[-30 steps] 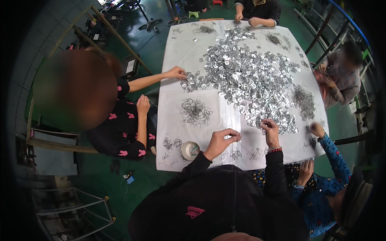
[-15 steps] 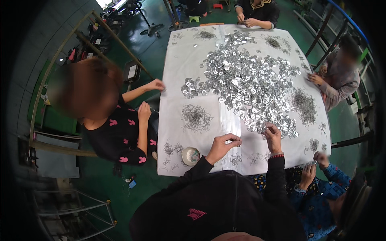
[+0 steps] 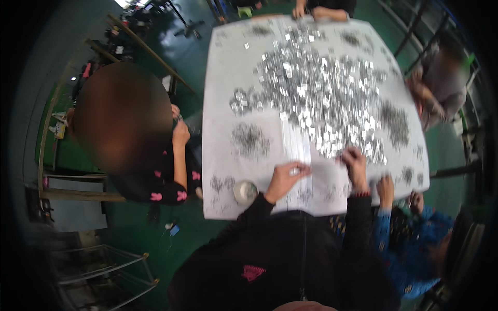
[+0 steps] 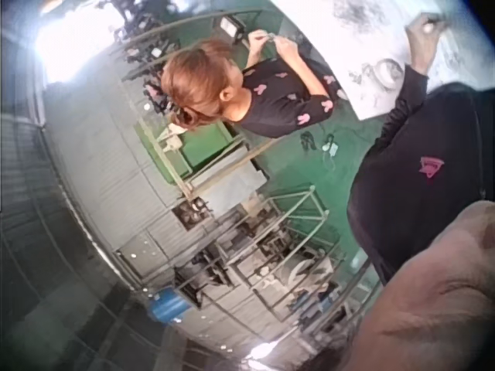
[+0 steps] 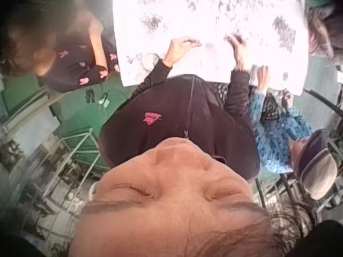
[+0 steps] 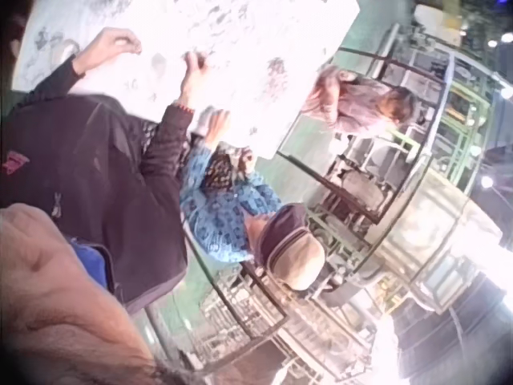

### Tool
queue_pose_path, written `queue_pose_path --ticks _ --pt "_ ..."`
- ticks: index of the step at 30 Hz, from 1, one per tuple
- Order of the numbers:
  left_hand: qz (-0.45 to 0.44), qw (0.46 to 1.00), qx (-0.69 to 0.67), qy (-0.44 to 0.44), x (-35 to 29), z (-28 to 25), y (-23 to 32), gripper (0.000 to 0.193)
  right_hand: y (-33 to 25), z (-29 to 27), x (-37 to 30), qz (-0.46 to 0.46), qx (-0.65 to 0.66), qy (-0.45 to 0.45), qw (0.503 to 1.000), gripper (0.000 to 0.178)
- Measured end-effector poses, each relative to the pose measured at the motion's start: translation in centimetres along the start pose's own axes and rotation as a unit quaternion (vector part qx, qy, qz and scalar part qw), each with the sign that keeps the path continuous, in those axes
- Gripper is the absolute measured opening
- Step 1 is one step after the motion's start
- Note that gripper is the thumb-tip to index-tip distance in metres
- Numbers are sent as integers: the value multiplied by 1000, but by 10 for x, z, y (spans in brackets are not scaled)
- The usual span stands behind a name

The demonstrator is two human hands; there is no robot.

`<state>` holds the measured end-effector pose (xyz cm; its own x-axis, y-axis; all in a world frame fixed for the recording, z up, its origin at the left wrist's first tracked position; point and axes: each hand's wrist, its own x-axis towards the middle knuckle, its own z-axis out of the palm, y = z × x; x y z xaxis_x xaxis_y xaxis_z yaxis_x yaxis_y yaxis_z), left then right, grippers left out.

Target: The person sits at a table with several others and assembles small metal keychains by hand, picking up metal pieces and links, connecting them, and placing finished units on the table. The task is performed continuously with others working alongside.

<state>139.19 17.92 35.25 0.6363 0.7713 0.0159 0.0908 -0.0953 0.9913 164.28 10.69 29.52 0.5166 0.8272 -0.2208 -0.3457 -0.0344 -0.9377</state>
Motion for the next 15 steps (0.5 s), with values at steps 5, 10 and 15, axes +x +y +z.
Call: queue_pose_path --ticks 5,10,15 --pt "-32 993 -111 -7 -2 3 -7 11 13 -5 2 -96 -63 -2 993 10" --pt "-54 995 -81 -15 -6 3 -5 9 29 -15 -3 11 1 3 1000 10" --pt "-39 994 -106 -9 -2 0 -6 9 70 -35 3 147 -98 3 984 23"
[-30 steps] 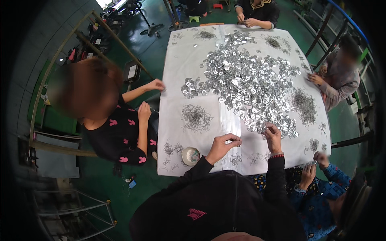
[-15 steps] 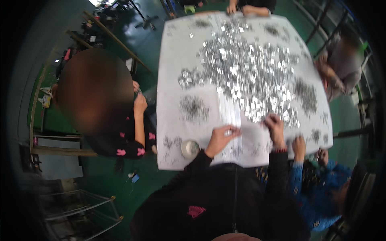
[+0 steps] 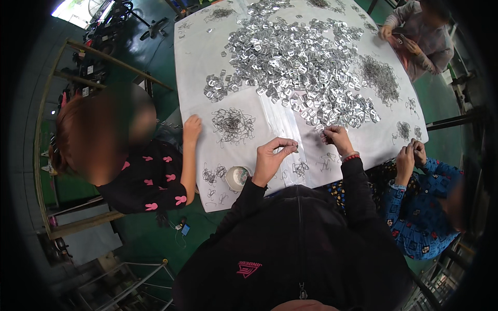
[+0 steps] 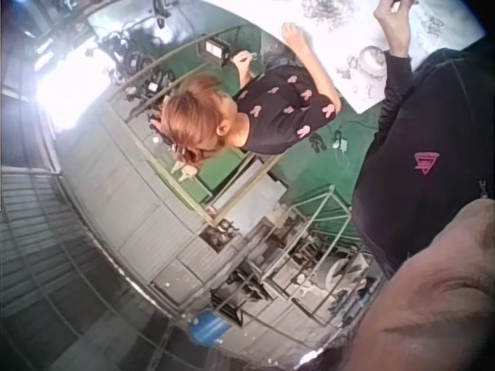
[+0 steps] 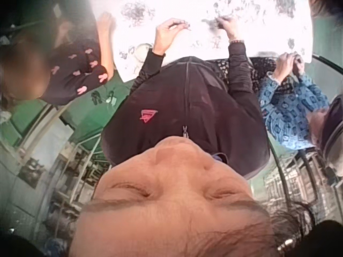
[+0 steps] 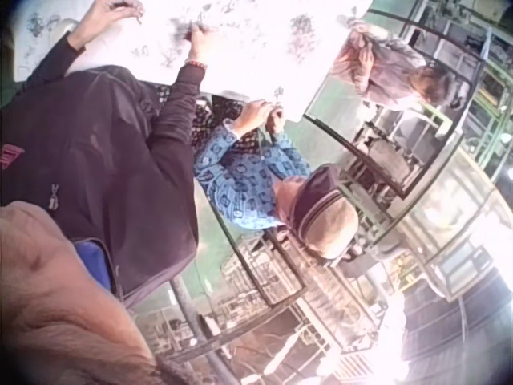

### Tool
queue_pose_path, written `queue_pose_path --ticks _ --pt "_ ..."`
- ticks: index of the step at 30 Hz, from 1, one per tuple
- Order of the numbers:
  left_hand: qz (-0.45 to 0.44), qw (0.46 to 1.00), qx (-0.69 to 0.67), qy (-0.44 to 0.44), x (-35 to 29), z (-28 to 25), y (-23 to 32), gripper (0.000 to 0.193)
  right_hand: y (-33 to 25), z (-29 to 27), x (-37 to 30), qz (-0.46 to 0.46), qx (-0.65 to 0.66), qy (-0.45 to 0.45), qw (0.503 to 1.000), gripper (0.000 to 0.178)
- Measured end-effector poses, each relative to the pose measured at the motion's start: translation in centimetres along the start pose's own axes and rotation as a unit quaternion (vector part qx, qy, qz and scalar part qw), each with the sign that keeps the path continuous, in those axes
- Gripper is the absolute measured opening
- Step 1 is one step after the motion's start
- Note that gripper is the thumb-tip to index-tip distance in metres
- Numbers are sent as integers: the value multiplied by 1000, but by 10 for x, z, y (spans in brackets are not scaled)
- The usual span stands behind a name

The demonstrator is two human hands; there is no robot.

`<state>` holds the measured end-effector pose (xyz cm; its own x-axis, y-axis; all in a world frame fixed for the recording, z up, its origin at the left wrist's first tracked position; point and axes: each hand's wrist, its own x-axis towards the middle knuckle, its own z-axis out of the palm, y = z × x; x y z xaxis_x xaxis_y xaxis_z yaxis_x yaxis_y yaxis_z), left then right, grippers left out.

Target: The person sits at a table with several others and assembles small metal keychains by hand, picking up metal pieces and links, connecting them, and placing finished units on the table. The task is performed continuously with others working alongside.

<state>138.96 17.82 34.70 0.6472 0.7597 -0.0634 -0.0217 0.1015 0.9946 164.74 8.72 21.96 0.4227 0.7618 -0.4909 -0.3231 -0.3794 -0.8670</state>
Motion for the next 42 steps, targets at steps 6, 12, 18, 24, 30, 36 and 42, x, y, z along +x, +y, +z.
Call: queue_pose_path --ticks 6,12,18,24,30,36,42 --pt "8 1000 -7 17 -4 -2 -2 9 45 5 13 -235 -160 226 932 43" --pt "-2 1000 -25 15 -2 0 -2 9 53 34 9 -164 -284 189 926 32" --pt "9 1000 10 15 -9 -7 -4 9 41 49 19 -172 -194 226 939 20" --pt "8 1000 14 21 -8 -8 -10 9 -9 31 -3 -248 -262 180 915 18" --pt "-7 1000 23 12 -5 -5 -6 9 -65 20 -19 -198 -147 154 957 19" --pt "30 999 19 0 1 -7 -2 9 -92 31 -46 -142 93 23 985 12" --pt "13 1000 -19 10 1 -5 0 10 -106 46 -62 -145 176 -119 966 9"
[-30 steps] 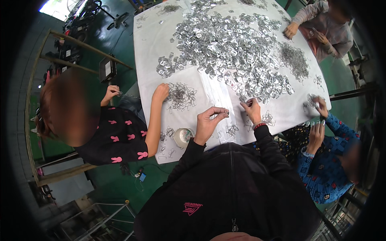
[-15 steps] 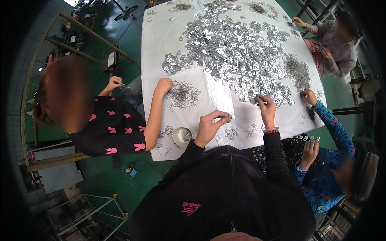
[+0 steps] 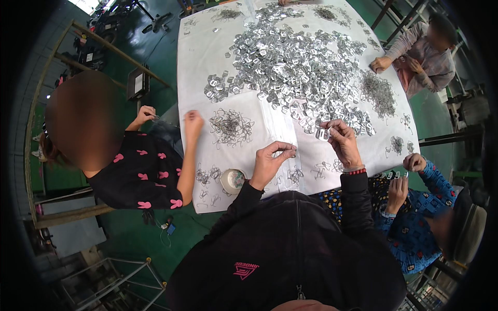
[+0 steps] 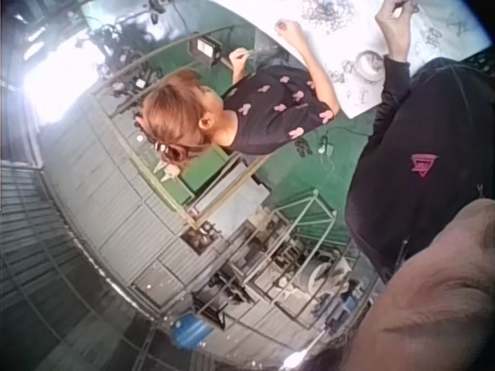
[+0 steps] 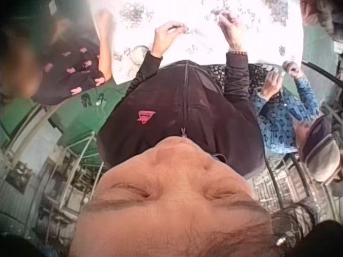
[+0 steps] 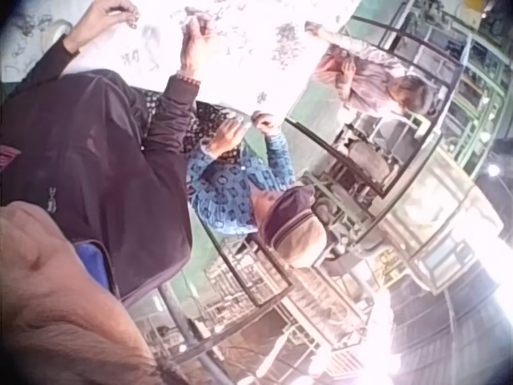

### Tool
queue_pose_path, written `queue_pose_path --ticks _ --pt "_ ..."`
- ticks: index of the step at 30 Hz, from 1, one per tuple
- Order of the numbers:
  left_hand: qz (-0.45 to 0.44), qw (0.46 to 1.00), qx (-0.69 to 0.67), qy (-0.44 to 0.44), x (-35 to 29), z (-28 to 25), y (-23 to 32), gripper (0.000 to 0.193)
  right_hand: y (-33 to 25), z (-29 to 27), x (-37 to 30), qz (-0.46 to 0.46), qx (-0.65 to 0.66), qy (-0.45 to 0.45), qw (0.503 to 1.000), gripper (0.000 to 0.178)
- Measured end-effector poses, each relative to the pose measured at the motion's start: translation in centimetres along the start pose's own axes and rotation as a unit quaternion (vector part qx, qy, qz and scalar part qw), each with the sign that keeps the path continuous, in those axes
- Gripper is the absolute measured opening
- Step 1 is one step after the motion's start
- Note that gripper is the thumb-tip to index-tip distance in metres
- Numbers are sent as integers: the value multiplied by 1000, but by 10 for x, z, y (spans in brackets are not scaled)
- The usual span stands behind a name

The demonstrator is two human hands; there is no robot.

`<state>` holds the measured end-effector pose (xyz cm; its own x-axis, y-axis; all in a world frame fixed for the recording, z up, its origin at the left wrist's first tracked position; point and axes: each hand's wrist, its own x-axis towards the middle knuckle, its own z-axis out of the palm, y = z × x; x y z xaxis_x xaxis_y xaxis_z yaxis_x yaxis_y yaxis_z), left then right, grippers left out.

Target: The person sits at a table with several others and assembles small metal keychains by hand, picking up metal pieces and links, connecting them, and placing finished units on the table. The task is performed continuously with others working alongside.

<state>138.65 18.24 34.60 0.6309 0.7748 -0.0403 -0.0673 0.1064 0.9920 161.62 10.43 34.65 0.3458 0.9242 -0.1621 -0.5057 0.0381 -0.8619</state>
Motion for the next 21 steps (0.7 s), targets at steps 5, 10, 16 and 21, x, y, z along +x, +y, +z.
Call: queue_pose_path --ticks 5,10,16,21 --pt "90 994 52 22 11 14 4 15 8 13 -2 26 17 -7 1000 11" --pt "205 959 189 45 18 27 9 22 9 33 -9 12 42 52 998 12" --pt "225 942 232 86 20 36 9 22 4 56 -22 -37 -5 80 996 16" --pt "168 974 137 67 20 31 4 19 -3 59 -26 -11 -70 100 992 17"
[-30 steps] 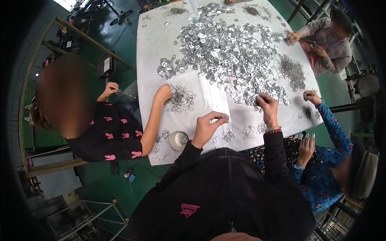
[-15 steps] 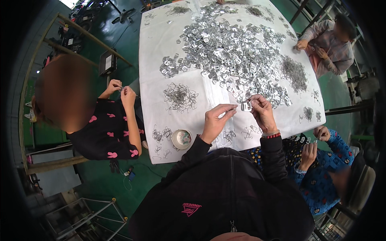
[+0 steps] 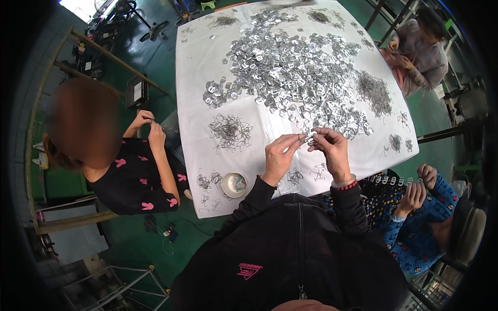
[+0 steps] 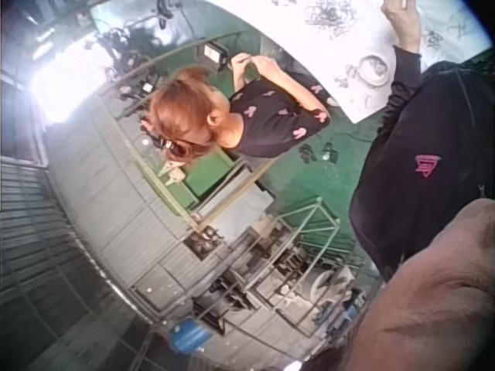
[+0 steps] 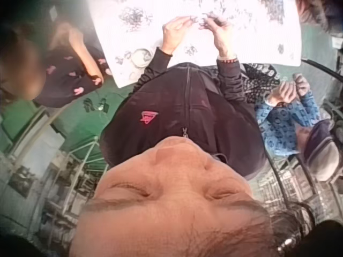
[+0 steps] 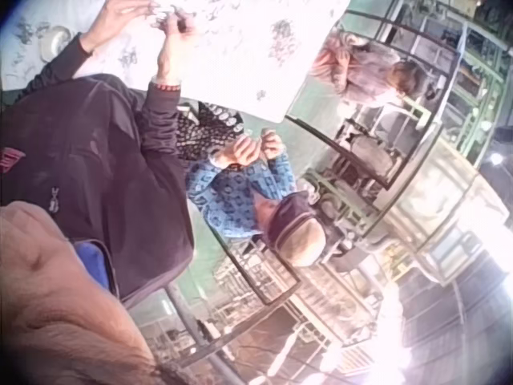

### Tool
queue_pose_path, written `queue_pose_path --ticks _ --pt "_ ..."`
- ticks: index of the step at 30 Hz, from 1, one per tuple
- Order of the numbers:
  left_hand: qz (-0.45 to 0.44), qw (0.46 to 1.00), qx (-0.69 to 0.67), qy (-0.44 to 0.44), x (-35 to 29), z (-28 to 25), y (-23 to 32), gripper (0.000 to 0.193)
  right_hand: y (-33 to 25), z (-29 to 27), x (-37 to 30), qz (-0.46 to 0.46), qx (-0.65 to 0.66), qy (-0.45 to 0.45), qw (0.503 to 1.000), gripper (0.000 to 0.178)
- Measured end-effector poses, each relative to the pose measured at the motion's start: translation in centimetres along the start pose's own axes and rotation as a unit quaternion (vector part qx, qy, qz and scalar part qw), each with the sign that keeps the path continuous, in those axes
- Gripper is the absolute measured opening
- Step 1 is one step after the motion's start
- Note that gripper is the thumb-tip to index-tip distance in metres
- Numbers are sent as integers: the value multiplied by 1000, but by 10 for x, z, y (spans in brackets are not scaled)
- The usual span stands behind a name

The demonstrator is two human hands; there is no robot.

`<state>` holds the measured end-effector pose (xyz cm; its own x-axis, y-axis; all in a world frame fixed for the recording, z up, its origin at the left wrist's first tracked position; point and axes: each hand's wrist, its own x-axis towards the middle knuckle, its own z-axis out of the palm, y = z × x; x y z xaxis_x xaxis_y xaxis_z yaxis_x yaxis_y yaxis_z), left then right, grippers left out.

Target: The person sits at a table with several others and assembles small metal keychains by hand, picking up metal pieces and links, connecting them, and placing finished units on the table. The task is performed continuously with others working alongside.

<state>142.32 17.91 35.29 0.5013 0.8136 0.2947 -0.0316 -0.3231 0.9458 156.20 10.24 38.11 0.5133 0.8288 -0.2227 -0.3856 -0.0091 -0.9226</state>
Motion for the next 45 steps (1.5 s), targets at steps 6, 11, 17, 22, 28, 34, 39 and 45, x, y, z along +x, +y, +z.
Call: queue_pose_path --ticks 6,11,17,22,28,34,39,45 --pt "-65 993 -30 -93 1 -14 -5 16 1 -7 0 80 17 -29 996 15" --pt "-184 966 -136 -118 4 -20 -9 18 0 -9 0 136 52 -59 988 17" --pt "-230 947 -205 -88 7 -16 -6 21 -3 -7 -4 165 76 -63 981 22" --pt "-213 952 -196 -96 8 -16 -6 20 -3 -8 -5 163 83 -51 982 21" --pt "-197 958 -188 -95 8 -14 -10 17 -3 -3 -7 138 74 -28 987 19" --pt "-185 954 -236 13 9 0 -4 18 2 10 -9 79 107 31 991 19" --pt "-175 972 -156 -8 17 0 2 17 -1 12 -7 13 96 67 993 18" --pt "-39 997 -66 -25 29 1 14 14 -20 12 -5 -14 55 53 997 31"
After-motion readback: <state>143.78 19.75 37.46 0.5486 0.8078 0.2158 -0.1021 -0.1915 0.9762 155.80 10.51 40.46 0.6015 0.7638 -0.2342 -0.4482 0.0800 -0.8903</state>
